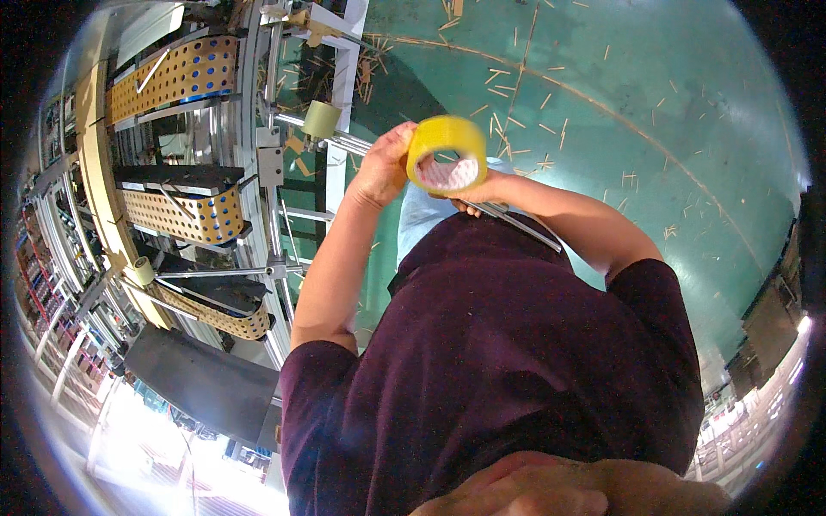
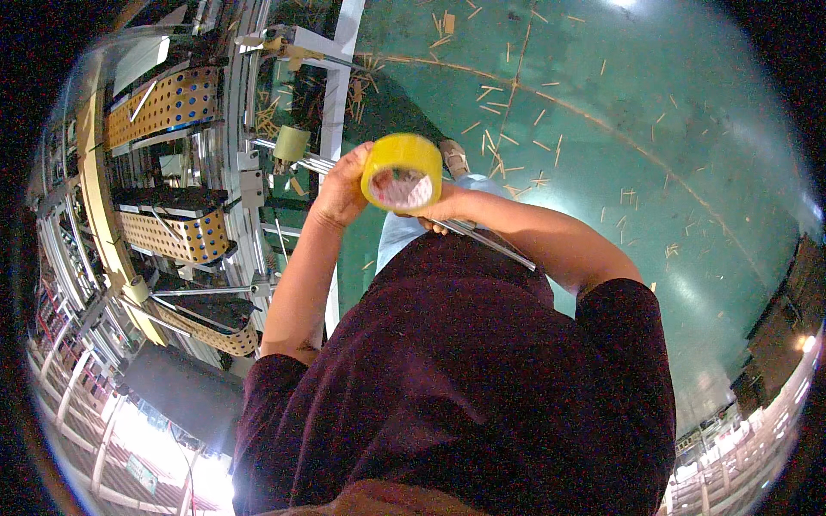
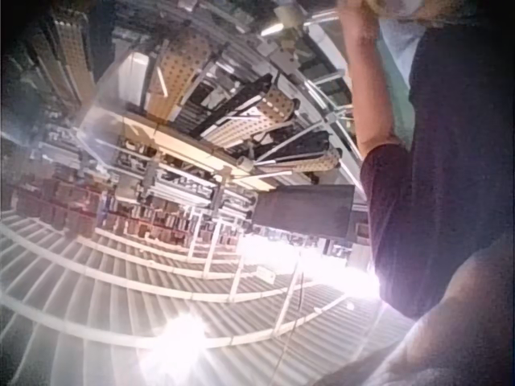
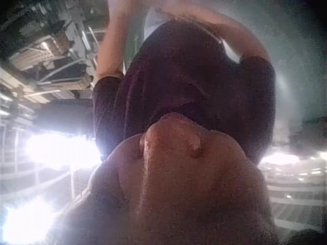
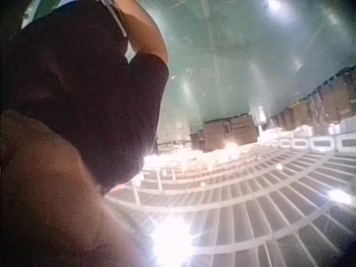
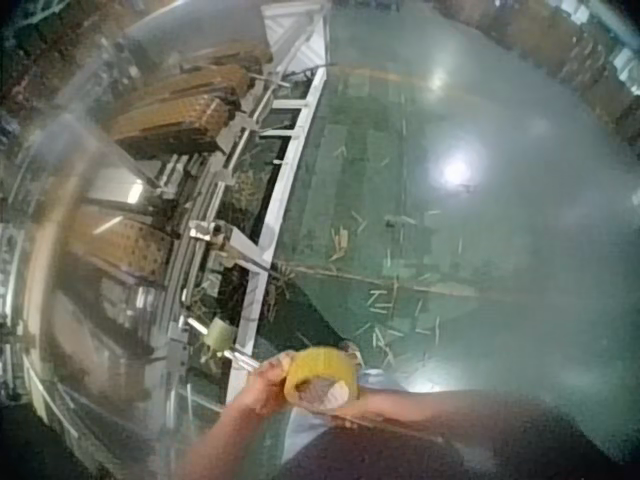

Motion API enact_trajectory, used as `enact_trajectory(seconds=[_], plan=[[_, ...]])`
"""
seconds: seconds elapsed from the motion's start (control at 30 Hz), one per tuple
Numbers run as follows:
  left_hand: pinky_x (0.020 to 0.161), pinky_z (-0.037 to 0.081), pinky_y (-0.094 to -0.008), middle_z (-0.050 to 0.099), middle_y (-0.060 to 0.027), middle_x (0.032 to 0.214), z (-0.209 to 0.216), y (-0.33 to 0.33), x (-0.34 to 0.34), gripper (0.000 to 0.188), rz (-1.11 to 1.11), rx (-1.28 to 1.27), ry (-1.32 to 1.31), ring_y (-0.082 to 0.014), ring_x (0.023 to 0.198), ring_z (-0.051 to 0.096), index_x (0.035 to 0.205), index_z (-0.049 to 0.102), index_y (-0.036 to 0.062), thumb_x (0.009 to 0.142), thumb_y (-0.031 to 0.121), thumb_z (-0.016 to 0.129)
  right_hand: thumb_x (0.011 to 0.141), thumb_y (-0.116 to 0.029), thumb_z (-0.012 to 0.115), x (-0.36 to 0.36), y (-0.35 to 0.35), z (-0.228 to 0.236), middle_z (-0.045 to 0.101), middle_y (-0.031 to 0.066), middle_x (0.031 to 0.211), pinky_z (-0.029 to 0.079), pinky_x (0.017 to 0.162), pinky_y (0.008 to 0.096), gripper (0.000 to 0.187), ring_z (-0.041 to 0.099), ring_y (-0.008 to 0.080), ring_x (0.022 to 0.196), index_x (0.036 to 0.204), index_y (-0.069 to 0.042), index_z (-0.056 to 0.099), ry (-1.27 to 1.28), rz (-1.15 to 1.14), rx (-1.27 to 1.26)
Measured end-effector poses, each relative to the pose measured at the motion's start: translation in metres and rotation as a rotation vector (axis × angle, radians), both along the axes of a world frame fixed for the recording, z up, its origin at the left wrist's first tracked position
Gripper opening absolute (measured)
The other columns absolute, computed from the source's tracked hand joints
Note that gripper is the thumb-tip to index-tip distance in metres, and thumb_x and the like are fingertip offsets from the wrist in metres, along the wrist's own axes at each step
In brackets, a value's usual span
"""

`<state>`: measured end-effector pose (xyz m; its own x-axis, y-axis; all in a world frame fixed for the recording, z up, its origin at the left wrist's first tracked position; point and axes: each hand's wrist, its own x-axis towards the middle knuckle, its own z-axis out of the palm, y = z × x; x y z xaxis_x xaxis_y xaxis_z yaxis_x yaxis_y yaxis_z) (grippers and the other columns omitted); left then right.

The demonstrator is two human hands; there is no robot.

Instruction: The person wraps yellow tape around a metal rod held in a vise, repeatedly pulling and smoothing the tape along the rod's length. The person adjusts the rod's position and continues wrapping until the tape is fully applied.

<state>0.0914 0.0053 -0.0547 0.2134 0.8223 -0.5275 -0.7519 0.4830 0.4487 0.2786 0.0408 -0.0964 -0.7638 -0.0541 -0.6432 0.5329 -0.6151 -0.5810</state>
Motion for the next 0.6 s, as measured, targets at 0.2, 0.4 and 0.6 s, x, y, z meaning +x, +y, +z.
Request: enact_trajectory(seconds=[0.2,0.4,0.6], plan=[[0.057,0.039,-0.0215,0.052,-0.0001,0.070,0.016,-0.026,0.010,0.028,0.009,0.053,0.183,-0.0084,0.060,0.047,0.081,0.054,0.0065,0.091,0.032,0.047,0.081,-0.023,0.058,-0.005,0.010,0.005,0.057,0.0049,0.056,0.043,0.035,0.0251,0.018,0.054,0.0126,0.040,0.086,-0.006,0.061,0.056,0.144,0.224],[0.052,0.035,-0.0200,0.055,0.0007,0.069,0.015,-0.062,-0.005,0.018,-0.063,0.097,0.281,-0.0058,0.058,0.046,0.073,0.056,0.0057,0.085,0.019,0.058,0.083,-0.022,0.053,-0.009,0.015,0.018,0.053,0.0084,0.051,0.040,0.033,0.0276,0.026,0.051,0.0153,0.037,0.070,0.000,0.051,-0.122,0.177,0.190],[0.047,0.033,-0.0186,0.051,0.0042,0.061,0.007,-0.062,-0.010,0.012,-0.369,-0.049,0.573,-0.0022,0.054,0.045,0.075,0.054,0.0044,0.073,0.000,0.065,0.083,-0.027,0.060,-0.007,0.011,0.016,0.051,0.0083,0.050,0.038,0.032,0.0299,0.030,0.048,0.0170,0.036,0.074,0.000,0.050,-0.105,0.078,0.210]])
